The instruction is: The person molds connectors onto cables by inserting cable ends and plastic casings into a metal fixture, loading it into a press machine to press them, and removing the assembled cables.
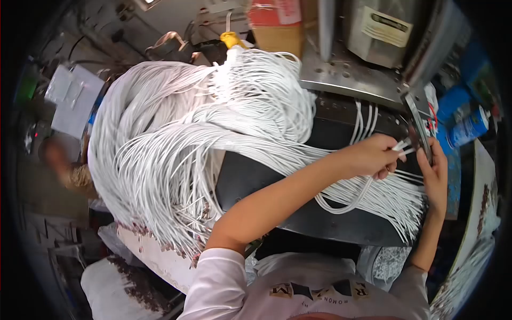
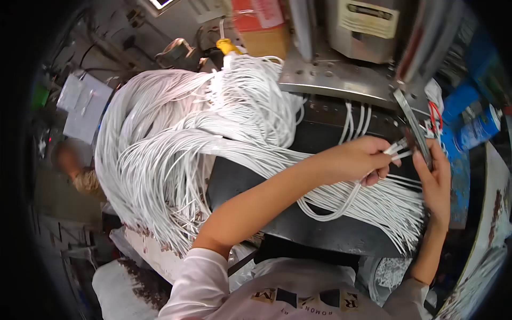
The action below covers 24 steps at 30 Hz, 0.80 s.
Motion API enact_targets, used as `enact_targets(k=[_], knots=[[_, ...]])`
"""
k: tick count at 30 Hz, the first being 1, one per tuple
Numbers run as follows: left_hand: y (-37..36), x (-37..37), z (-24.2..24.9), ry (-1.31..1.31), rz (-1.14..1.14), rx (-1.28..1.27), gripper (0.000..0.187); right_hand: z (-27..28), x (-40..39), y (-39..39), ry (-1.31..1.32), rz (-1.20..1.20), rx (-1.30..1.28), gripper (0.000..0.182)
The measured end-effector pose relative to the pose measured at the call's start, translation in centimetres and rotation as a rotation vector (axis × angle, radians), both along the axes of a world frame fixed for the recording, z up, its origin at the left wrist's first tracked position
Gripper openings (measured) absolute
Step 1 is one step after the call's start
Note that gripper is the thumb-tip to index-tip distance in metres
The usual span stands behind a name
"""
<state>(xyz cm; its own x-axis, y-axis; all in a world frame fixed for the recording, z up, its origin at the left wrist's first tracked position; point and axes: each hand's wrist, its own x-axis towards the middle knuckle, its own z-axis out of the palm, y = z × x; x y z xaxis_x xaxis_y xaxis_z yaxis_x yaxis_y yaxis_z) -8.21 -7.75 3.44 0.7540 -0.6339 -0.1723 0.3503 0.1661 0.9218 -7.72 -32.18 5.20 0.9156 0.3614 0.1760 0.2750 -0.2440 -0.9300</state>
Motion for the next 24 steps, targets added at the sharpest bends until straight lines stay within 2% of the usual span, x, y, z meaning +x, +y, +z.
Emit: enact_targets(k=[1, 3, 4, 5, 7, 8, 10, 11, 13, 16, 18, 24], knots=[[-0.2, 0.0, -0.3, -0.018, 0.009, -0.01, 0.024, -0.2, -0.1, 0.7, -0.025, -0.052, 0.057, 0.034], [-0.5, 0.0, -0.9, 0.073, -0.027, -0.153, 0.026, 0.1, -0.5, 1.4, -0.013, 0.016, 0.137, 0.038], [-0.7, -0.3, -1.2, 0.118, -0.009, -0.147, 0.028, 0.1, -0.7, 1.6, 0.09, 0.088, 0.262, 0.04], [-1.0, -1.0, -0.1, 0.151, 0.048, -0.061, 0.03, -0.3, -0.5, 1.6, 0.066, 0.122, 0.303, 0.041], [-1.0, -0.8, -0.1, 0.071, -0.002, -0.056, 0.034, -0.9, 0.2, 0.9, -0.16, 0.039, 0.079, 0.035], [-1.2, -1.1, 0.5, 0.104, 0.013, -0.03, 0.033, -0.4, -0.1, 1.0, -0.148, 0.051, 0.105, 0.032], [-1.9, -1.1, 0.5, 0.149, 0.057, 0.028, 0.029, -0.6, -0.3, 1.2, 0.078, 0.174, 0.307, 0.027], [-2.1, -1.2, 0.6, 0.15, 0.095, 0.083, 0.028, -1.0, -0.2, 1.1, 0.043, 0.201, 0.258, 0.028], [-1.8, -1.2, 0.1, 0.099, 0.071, 0.102, 0.027, -1.0, 0.1, 0.6, -0.034, 0.168, -0.016, 0.03], [-1.8, -1.4, 1.4, 0.056, 0.035, 0.253, 0.026, -1.3, 0.6, 0.6, -0.563, 0.031, -0.302, 0.033], [-1.6, -1.5, 1.7, 0.037, 0.027, 0.333, 0.025, -1.5, 0.5, 0.8, -0.446, 0.024, -0.256, 0.037], [-1.7, -1.4, 1.3, 0.037, 0.148, 0.251, 0.025, -2.1, 0.5, 1.2, 0.009, 0.022, -0.074, 0.038]])
